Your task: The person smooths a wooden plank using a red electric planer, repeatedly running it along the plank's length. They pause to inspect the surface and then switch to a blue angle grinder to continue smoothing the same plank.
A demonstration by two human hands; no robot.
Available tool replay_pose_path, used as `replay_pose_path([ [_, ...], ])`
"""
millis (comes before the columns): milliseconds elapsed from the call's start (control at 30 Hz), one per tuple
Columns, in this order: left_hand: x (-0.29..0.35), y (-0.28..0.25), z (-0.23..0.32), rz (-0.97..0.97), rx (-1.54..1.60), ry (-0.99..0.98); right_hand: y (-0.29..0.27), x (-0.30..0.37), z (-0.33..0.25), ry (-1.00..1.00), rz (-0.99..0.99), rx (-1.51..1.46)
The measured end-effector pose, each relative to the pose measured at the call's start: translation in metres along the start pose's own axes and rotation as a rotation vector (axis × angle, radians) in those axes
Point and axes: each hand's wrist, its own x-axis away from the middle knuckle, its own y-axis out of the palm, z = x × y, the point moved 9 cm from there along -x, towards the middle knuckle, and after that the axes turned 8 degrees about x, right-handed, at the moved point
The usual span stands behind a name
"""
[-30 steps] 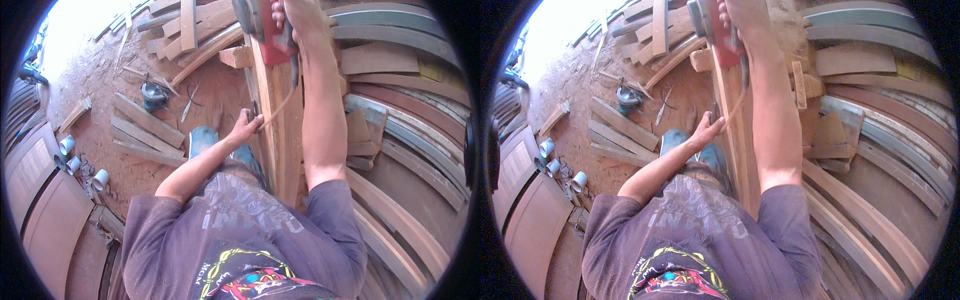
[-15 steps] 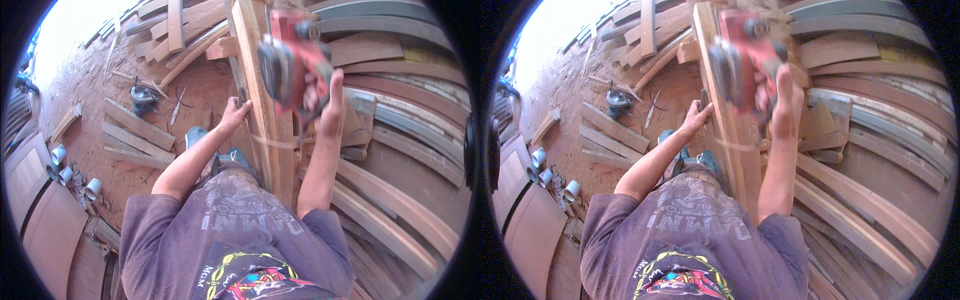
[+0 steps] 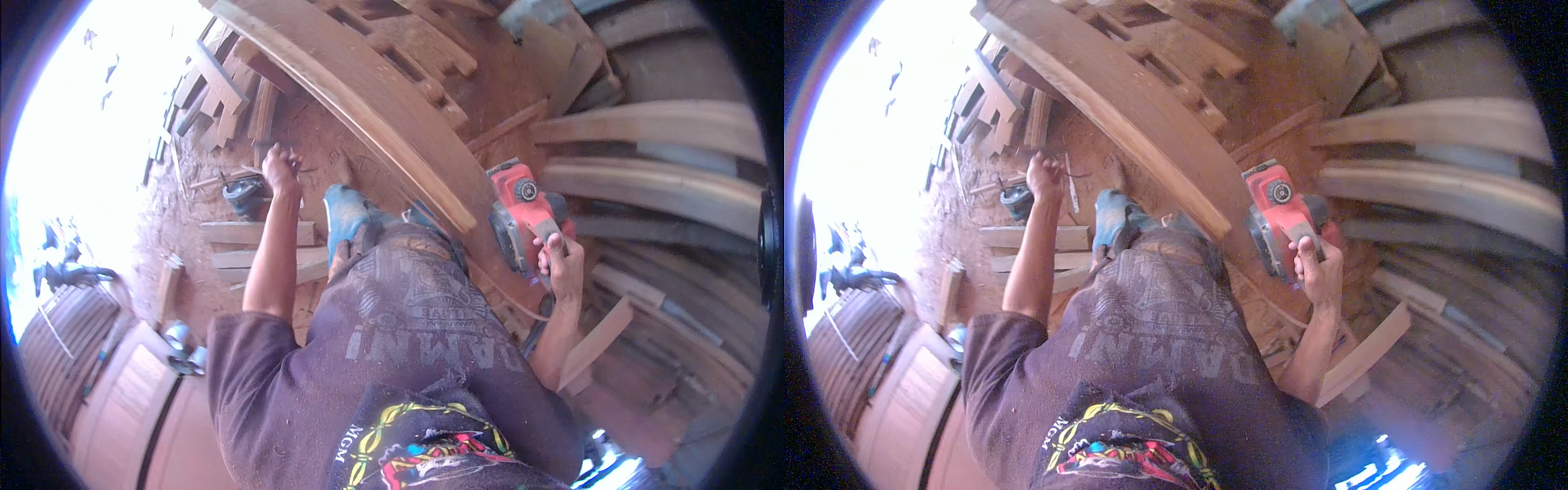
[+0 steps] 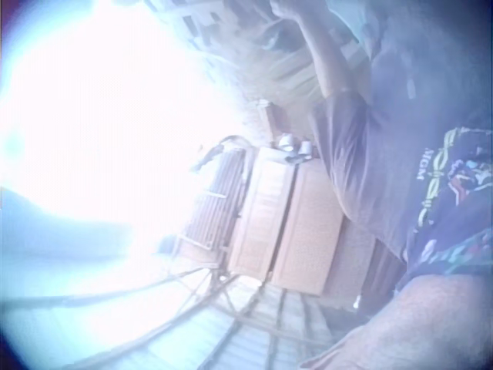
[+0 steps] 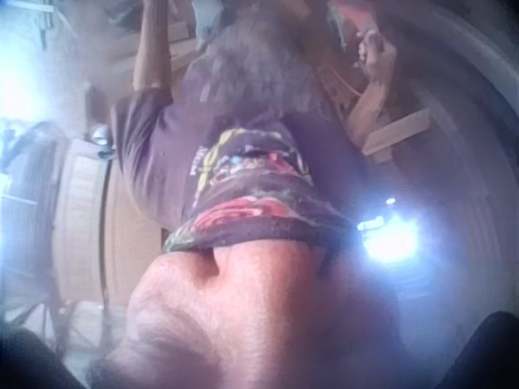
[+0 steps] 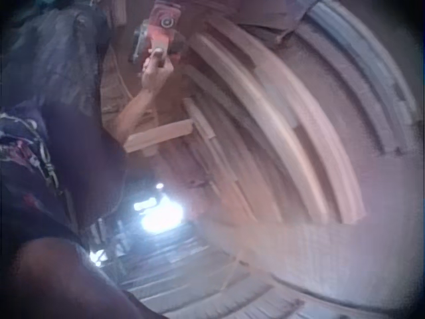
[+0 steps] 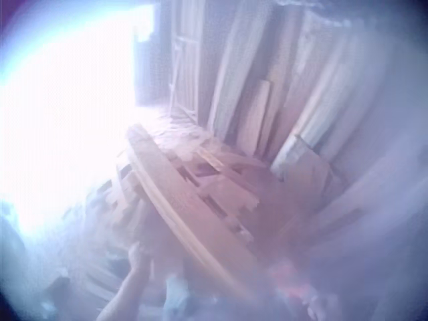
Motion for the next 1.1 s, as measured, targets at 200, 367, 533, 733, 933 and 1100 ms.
replay_pose_path([
  [200, 0.091, -0.127, -0.012, 0.397, 0.156, 0.021, 0.001, 0.01, 0.094, 0.002, -0.064, 0.038],
  [367, 0.16, -0.146, -0.009, 0.495, -0.001, -0.007, -0.011, 0.019, 0.132, -0.028, -0.137, 0.005],
  [533, 0.15, -0.129, -0.006, 0.192, 0.248, -0.013, -0.018, 0.016, 0.131, -0.071, -0.163, 0.035],
  [733, 0.176, -0.084, 0.024, -0.118, 0.43, 0.006, -0.016, 0.01, 0.145, -0.051, -0.193, -0.011],
  [933, 0.227, -0.045, 0.066, -0.238, 0.225, 0.151, -0.032, 0.016, 0.045, -0.57, 0.383, 0.639],
  [1100, 0.268, -0.015, 0.065, -0.245, -0.154, 0.356, 0.09, -0.02, -0.003, -0.565, 0.085, 0.361],
])
